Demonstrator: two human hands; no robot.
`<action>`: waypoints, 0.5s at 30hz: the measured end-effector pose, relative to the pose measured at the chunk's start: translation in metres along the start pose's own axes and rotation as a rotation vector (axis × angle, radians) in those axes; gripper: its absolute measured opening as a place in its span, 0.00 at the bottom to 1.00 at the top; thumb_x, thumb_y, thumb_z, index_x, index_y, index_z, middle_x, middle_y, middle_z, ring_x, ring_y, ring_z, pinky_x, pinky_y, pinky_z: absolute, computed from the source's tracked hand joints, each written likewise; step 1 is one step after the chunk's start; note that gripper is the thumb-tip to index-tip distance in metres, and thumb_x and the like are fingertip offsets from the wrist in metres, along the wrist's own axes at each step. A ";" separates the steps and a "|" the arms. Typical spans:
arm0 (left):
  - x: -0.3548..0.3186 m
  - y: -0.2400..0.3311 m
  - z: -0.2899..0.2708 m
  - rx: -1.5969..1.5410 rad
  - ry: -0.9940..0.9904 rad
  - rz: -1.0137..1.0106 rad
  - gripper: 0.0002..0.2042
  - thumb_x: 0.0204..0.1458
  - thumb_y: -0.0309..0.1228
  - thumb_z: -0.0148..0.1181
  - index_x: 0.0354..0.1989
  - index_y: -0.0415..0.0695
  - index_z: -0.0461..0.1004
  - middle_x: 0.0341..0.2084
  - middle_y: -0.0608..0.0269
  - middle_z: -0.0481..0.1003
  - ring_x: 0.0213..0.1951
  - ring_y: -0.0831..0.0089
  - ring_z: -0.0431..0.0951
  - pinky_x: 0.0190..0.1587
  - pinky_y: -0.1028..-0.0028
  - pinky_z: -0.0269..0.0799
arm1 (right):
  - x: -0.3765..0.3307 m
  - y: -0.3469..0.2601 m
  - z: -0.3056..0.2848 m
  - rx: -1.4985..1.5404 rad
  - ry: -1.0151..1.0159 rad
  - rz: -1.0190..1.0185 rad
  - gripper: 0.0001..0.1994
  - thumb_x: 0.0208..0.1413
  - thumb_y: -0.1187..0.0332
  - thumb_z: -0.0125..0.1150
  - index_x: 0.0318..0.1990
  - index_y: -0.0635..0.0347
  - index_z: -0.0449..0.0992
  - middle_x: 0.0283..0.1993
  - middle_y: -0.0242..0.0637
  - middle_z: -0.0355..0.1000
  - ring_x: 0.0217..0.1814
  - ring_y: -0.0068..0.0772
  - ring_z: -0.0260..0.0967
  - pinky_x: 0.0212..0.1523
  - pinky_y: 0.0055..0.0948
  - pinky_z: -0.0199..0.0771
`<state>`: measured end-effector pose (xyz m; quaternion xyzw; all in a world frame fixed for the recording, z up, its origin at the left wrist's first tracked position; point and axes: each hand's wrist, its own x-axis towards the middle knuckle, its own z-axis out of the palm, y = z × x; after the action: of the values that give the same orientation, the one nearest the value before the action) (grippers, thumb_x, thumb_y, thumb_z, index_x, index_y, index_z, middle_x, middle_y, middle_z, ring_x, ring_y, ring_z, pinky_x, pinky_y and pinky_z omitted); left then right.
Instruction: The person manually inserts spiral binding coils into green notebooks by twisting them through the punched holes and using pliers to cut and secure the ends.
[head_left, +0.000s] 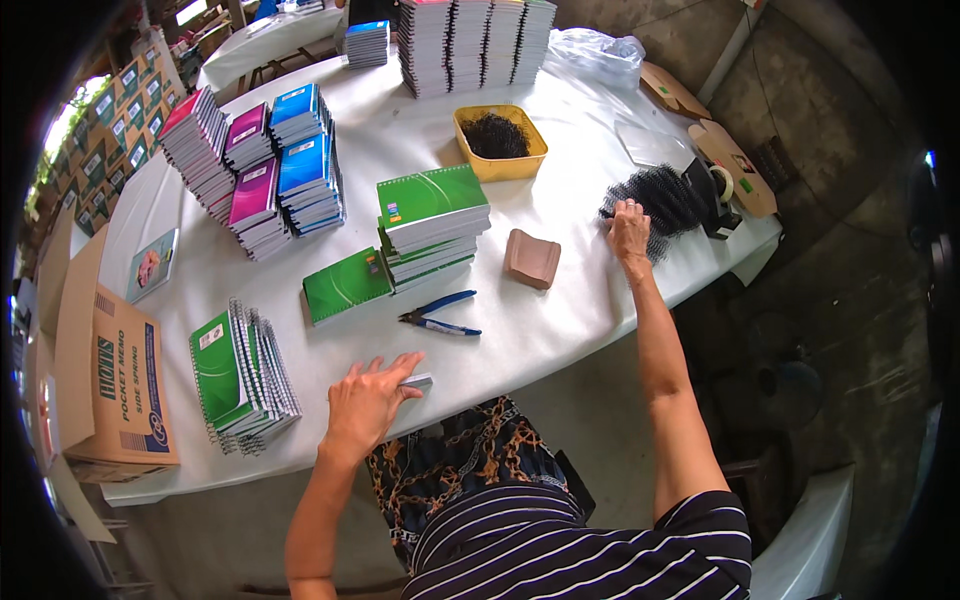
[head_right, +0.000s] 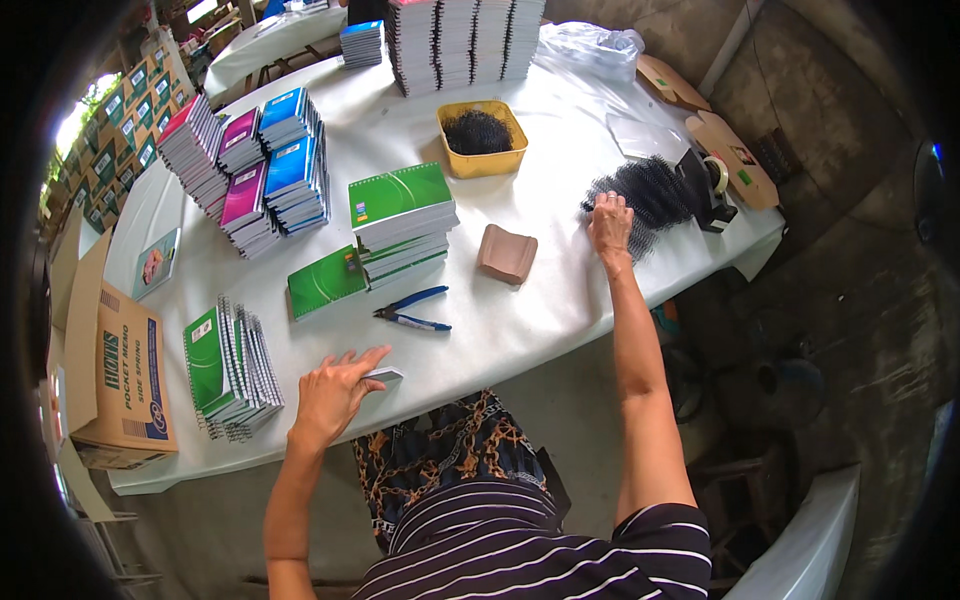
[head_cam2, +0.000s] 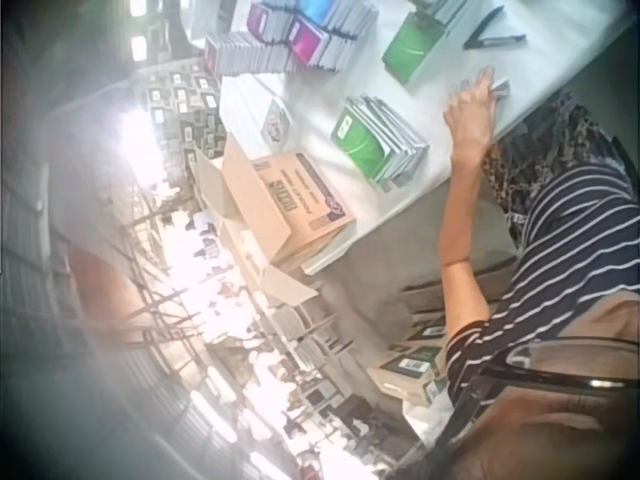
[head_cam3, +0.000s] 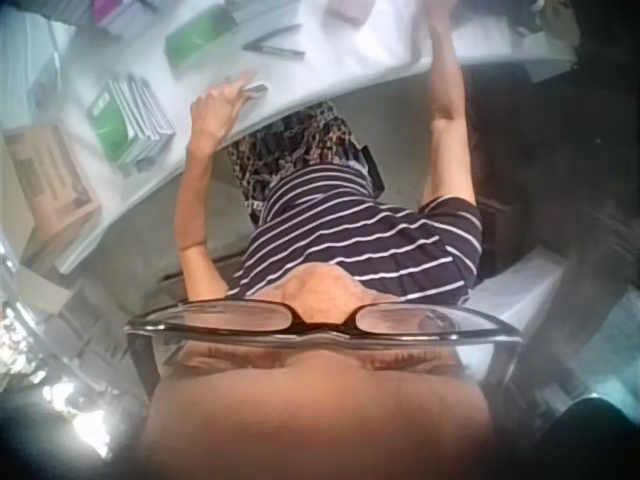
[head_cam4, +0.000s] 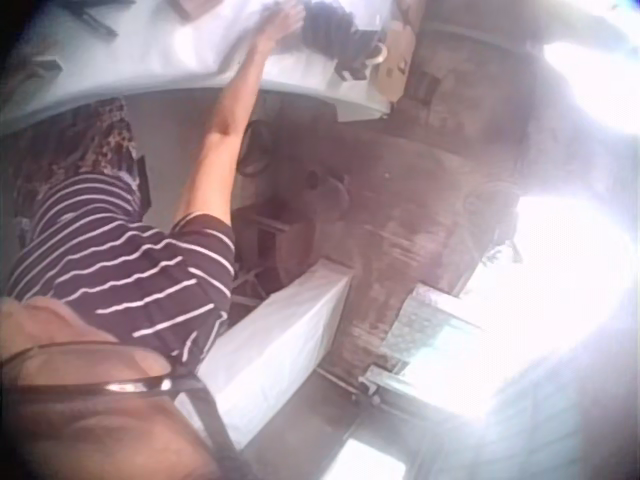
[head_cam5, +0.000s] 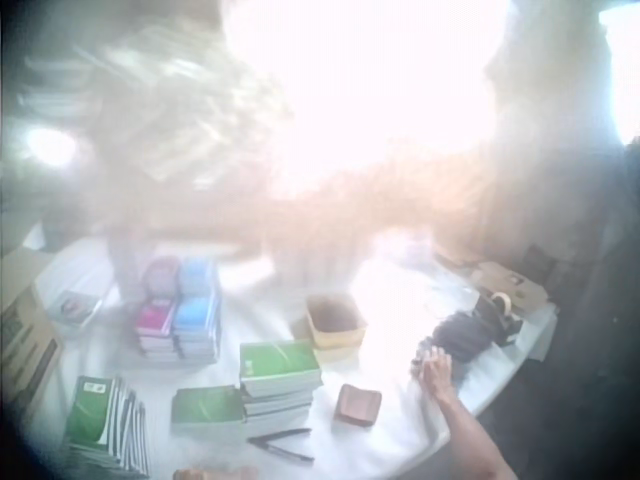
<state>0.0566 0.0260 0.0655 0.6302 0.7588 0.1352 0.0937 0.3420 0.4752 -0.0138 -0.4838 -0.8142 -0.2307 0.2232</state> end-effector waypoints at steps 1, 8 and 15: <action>0.000 -0.001 0.002 0.024 0.040 0.020 0.26 0.50 0.45 0.62 0.60 0.59 0.70 0.49 0.67 0.78 0.49 0.54 0.79 0.50 0.57 0.75 | 0.003 0.002 0.000 -0.016 0.007 -0.028 0.10 0.46 0.74 0.62 0.38 0.59 0.73 0.44 0.39 0.71 0.47 0.40 0.69 0.45 0.41 0.70; 0.000 -0.007 0.014 0.068 0.186 0.065 0.30 0.50 0.48 0.61 0.64 0.60 0.66 0.41 0.58 0.80 0.50 0.54 0.78 0.48 0.59 0.76 | 0.009 0.009 -0.015 0.034 -0.166 -0.165 0.11 0.50 0.68 0.65 0.40 0.59 0.73 0.43 0.40 0.71 0.49 0.40 0.70 0.45 0.40 0.70; 0.004 -0.002 0.014 0.041 0.222 0.067 0.30 0.51 0.51 0.58 0.64 0.59 0.66 0.40 0.53 0.80 0.51 0.54 0.78 0.53 0.57 0.73 | 0.019 0.035 -0.029 0.189 -0.038 -0.294 0.07 0.50 0.71 0.64 0.38 0.55 0.74 0.39 0.35 0.73 0.46 0.36 0.72 0.45 0.37 0.67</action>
<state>0.0580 0.0313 0.0513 0.6381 0.7457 0.1917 -0.0087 0.3689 0.4856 0.0256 -0.3407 -0.8984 -0.1738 0.2160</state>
